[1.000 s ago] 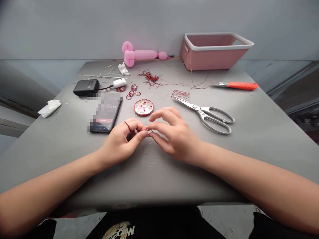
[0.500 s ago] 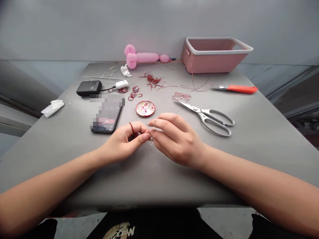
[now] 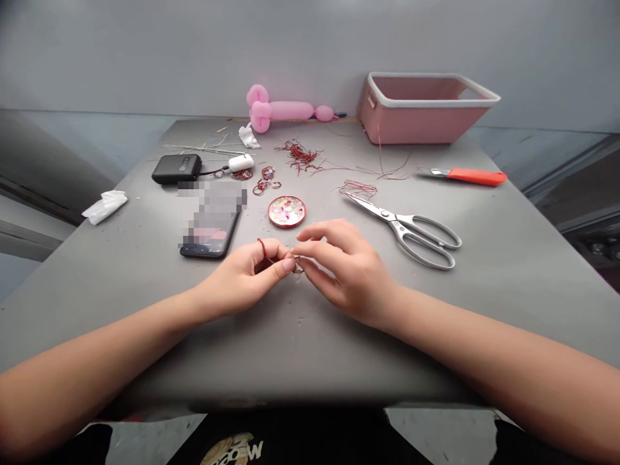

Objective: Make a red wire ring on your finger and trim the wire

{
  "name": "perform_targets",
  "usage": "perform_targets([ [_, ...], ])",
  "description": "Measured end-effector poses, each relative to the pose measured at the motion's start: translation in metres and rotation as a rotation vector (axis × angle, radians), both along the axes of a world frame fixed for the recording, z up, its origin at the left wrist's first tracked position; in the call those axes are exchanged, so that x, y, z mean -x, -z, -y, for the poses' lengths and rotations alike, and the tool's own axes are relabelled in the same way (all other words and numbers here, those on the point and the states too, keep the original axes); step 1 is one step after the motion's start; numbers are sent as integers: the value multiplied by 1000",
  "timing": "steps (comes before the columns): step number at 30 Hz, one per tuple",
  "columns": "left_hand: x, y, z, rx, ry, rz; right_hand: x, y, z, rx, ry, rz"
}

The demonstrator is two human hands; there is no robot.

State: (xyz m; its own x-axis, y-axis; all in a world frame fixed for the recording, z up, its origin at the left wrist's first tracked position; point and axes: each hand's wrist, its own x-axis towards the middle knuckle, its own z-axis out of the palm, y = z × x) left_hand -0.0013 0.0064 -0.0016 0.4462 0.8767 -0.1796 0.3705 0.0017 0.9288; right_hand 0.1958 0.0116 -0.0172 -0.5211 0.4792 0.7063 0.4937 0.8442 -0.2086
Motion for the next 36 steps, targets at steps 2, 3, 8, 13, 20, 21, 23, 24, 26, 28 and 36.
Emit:
perform_targets([
  [2, 0, 1, 1, -6, -1, -24, -4, 1, -2, -145, -23, 79],
  [3, 0, 1, 1, -14, 7, -33, -6, 1, -2, -199, -38, 110],
  [8, 0, 0, 1, -76, 24, -46, -5, -2, -3, -229, -43, 80],
  [13, -1, 2, 4, -186, 17, -61, 1, -9, 3, 257, 18, -139],
  [20, -1, 6, 4, -301, -31, -14, 0, -8, -1, 778, -10, -205],
  [21, 0, 6, 4, -303, -30, -4, 0, -8, -1, 784, -18, -204],
  [23, 0, 6, 3, -319, -22, 0, -1, -9, -1, 838, -22, -218],
  [24, 1, 7, 3, -338, -16, -4, -1, -9, -1, 898, -19, -237],
  [26, 1, 8, 3, -406, 2, -19, -1, -10, -1, 1075, -41, -307],
  [28, 1, 8, 5, -492, 26, -23, 0, -10, -2, 1288, -106, -426],
  [36, -1, 8, 7, -576, -43, 3, 2, -10, 2, 1351, -97, -573],
])
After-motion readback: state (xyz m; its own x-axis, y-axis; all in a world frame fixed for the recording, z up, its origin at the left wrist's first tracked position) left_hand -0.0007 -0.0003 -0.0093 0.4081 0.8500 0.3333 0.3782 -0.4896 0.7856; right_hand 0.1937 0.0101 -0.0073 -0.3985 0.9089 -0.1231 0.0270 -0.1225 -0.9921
